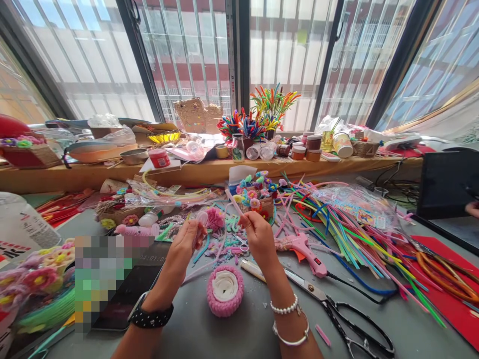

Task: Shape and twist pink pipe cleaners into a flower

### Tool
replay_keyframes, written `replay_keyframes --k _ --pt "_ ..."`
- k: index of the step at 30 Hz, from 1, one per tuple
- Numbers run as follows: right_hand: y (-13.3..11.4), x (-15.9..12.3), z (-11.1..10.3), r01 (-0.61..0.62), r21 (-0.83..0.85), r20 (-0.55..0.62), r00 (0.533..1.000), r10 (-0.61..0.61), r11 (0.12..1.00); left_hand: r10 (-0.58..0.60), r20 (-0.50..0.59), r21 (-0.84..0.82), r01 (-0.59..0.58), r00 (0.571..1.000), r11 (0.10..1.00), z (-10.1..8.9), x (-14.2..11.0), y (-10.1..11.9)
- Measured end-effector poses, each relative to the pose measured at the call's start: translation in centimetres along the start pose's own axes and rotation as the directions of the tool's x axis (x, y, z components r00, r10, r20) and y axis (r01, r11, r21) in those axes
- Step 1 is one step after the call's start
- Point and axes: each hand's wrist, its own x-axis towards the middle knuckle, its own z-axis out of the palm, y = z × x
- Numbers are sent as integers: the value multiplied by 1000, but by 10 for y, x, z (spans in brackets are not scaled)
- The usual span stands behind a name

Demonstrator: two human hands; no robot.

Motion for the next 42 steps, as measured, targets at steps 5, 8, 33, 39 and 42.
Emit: replay_keyframes --k 5,8,33,39,42 --pt "-1 -1 6 -80 216 119 991 55 973 -4 60 59 1 998 998 1 -2 8" --pt "-1 -2 11 -166 425 176 979 98 890 -31 112 36 27 993 999 1 -3 9" --pt "-3 -5 14 -347 399 428 889 162 849 -3 -34 -84 1 999 996 0 -3 12" --pt "-9 -4 7 -477 515 556 818 146 712 137 78 94 -144 987 985 2 -7 14" --pt "-10 -5 4 -503 554 575 807 132 664 172 187 165 -203 967 965 2 -7 10"
